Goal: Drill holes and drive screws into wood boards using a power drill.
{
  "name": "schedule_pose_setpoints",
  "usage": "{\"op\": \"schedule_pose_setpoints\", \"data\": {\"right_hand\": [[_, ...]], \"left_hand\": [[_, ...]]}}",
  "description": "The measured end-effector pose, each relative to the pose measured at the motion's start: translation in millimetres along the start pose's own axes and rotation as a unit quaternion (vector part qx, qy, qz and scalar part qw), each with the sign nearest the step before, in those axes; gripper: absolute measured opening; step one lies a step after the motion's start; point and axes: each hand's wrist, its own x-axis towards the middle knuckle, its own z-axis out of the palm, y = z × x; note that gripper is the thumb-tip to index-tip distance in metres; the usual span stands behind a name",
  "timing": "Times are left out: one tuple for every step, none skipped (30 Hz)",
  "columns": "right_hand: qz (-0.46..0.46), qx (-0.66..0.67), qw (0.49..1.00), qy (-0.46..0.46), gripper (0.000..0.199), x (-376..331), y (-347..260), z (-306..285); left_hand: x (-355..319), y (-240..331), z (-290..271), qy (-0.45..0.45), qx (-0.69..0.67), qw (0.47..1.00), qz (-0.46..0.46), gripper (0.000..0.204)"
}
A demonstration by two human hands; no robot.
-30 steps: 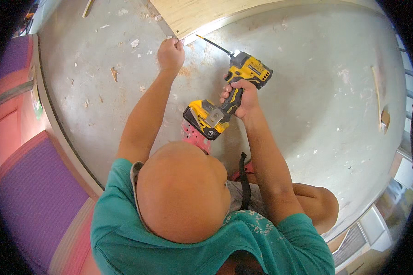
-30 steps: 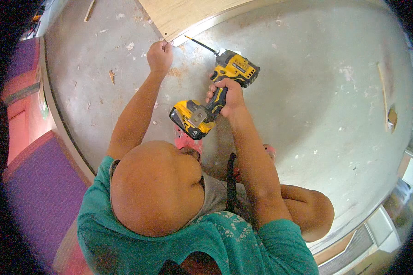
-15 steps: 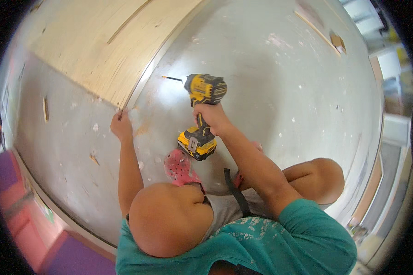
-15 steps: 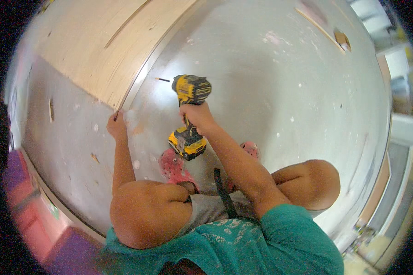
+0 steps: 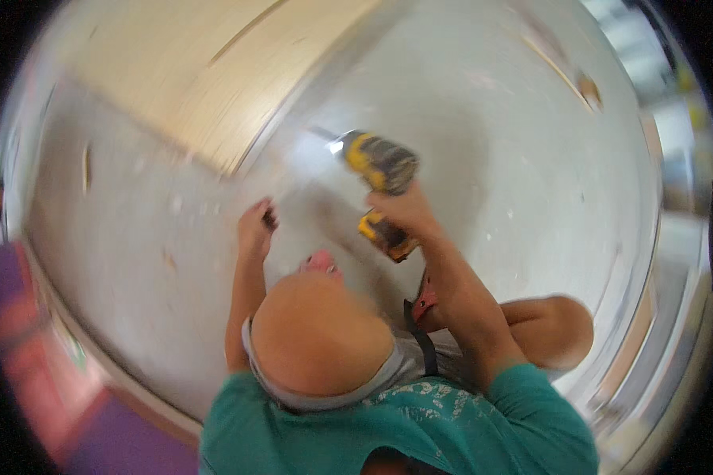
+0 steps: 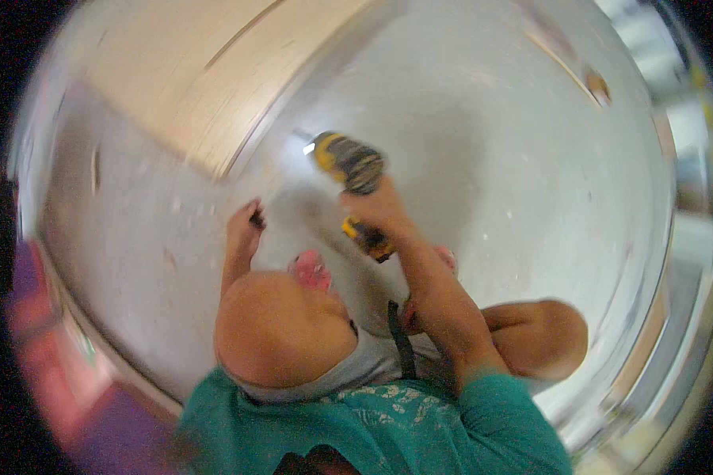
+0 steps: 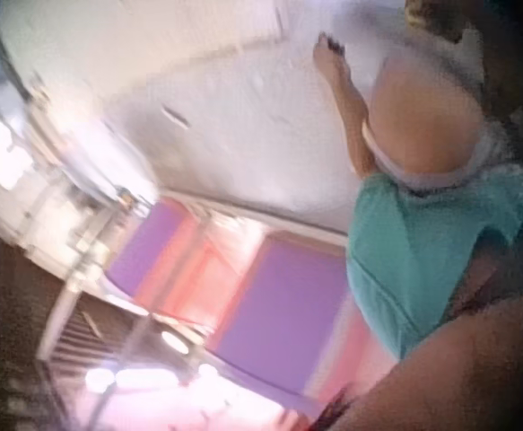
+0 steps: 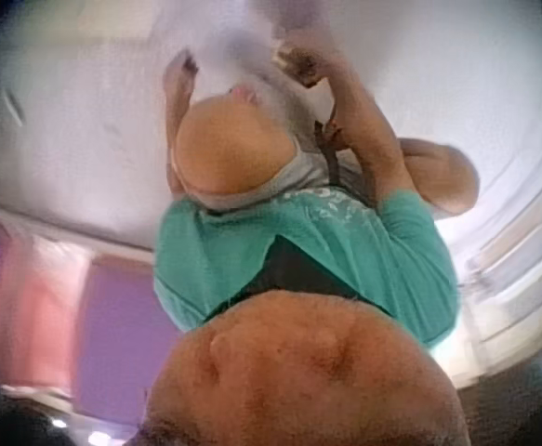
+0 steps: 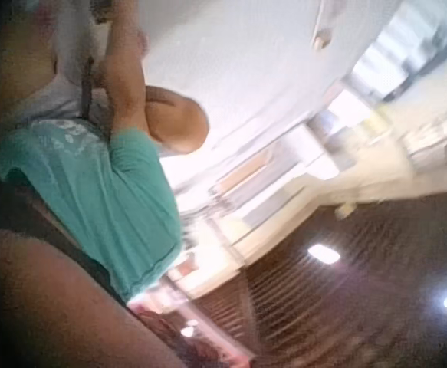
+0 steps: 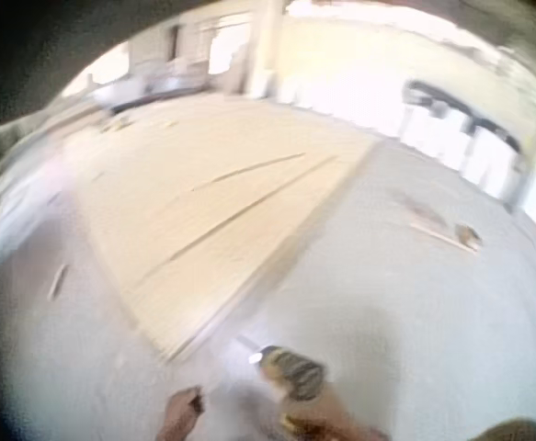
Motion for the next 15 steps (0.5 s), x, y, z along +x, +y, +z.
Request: {"op": "schedule_pose_setpoints", "data": {"right_hand": [[0.038,0.026,0.999,-0.011,0.026,-3,0,-7],[0.039,0.037,0.998,-0.034,0.023,-4,2,-14],[0.034,0.049,0.996,-0.059,0.020,2,0,-15],[0.023,0.062,0.994,-0.087,0.019,4,-9,-13],[0.015,0.075,0.990,-0.118,0.017,4,-13,-11],[0.014,0.054,0.988,-0.147,0.017,8,-18,-11],[0.022,0.053,0.984,-0.169,0.018,12,-25,-10],[0.030,0.055,0.983,-0.172,0.018,15,-25,-13],[0.039,0.038,0.981,-0.185,0.017,20,-25,-20],[0.040,0.007,0.981,-0.188,0.017,24,-31,-29],[0.041,-0.022,0.981,-0.187,0.016,28,-36,-39],[0.033,-0.046,0.982,-0.180,0.015,36,-66,-32],[0.025,-0.074,0.982,-0.170,0.014,40,-76,-33],[0.016,-0.115,0.981,-0.155,0.014,41,-100,-36],[0.003,-0.150,0.978,-0.148,0.014,45,-122,-35]], "left_hand": [[-1,-1,10,-0.003,0.054,0.999,0.004,0.025],[-3,-1,15,-0.025,0.086,0.996,0.023,0.026],[2,-2,12,-0.002,0.151,0.987,0.058,0.025],[6,-3,2,0.016,0.218,0.972,0.085,0.025],[4,-13,-18,0.049,0.192,0.977,0.079,0.025],[2,-22,-33,0.100,0.289,0.935,0.178,0.026],[0,-31,-45,0.148,0.386,0.871,0.266,0.027],[1,-32,-50,0.146,0.375,0.884,0.236,0.028],[-1,-28,-52,0.139,0.364,0.898,0.204,0.028],[-2,-22,-50,0.146,0.346,0.894,0.243,0.029],[2,-15,-42,0.151,0.328,0.889,0.283,0.029],[13,21,-43,0.141,0.318,0.887,0.304,0.030],[27,31,-34,0.131,0.304,0.886,0.326,0.030],[32,50,-15,0.110,0.311,0.878,0.348,0.030],[36,73,-1,0.096,0.323,0.865,0.372,0.031]]}}
